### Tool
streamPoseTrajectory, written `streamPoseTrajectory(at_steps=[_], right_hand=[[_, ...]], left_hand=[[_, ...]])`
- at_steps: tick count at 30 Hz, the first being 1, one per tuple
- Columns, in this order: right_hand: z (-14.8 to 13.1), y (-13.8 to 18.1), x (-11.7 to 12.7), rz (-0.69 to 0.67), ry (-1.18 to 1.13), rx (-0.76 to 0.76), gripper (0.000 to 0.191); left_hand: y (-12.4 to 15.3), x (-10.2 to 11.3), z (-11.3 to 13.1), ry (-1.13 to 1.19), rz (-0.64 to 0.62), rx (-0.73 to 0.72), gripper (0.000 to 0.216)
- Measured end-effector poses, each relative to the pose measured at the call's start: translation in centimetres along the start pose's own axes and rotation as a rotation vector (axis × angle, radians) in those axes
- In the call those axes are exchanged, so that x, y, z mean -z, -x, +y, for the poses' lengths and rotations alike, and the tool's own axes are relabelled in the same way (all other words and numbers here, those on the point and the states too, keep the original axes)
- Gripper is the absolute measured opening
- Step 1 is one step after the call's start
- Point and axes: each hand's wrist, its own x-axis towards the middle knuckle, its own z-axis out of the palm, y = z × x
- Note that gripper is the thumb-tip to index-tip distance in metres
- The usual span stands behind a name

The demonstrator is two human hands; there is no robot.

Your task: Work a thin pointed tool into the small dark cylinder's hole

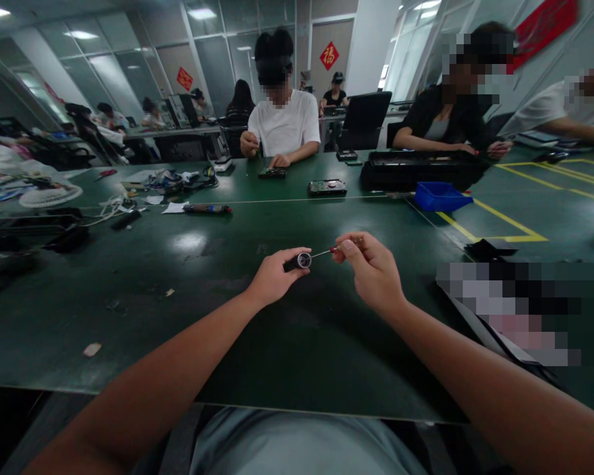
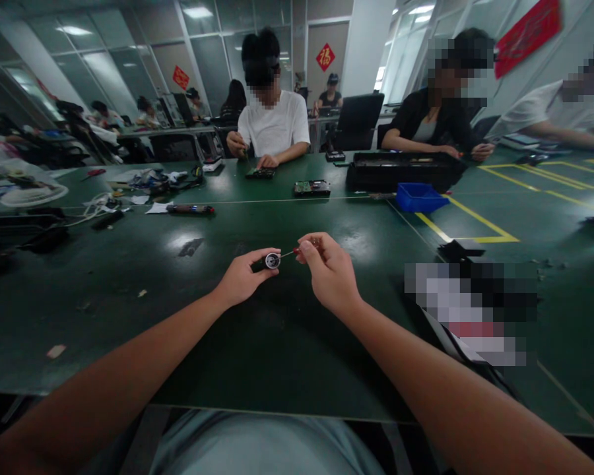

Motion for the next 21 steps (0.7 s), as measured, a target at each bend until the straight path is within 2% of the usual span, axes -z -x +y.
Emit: streamPoseTrajectory(at_steps=[5, 11, 15, 21], right_hand=[[1.1, -0.8, 0.0, 0.063, -0.166, -0.103, 0.025], [2.1, -1.4, 0.1, 0.066, -0.363, -0.280, 0.026], [1.8, -1.0, 0.1, 0.101, -0.293, -0.202, 0.023], [0.4, -0.3, 0.2, 0.101, 0.005, -0.017, 0.020]], left_hand=[[0.2, 0.2, 0.3, -0.008, -0.014, -0.018, 0.044], [0.2, 0.3, 0.7, -0.013, -0.027, -0.020, 0.045], [0.3, 0.4, 0.7, -0.027, -0.033, -0.025, 0.046], [0.3, 0.4, 0.9, -0.049, -0.026, -0.032, 0.046]])
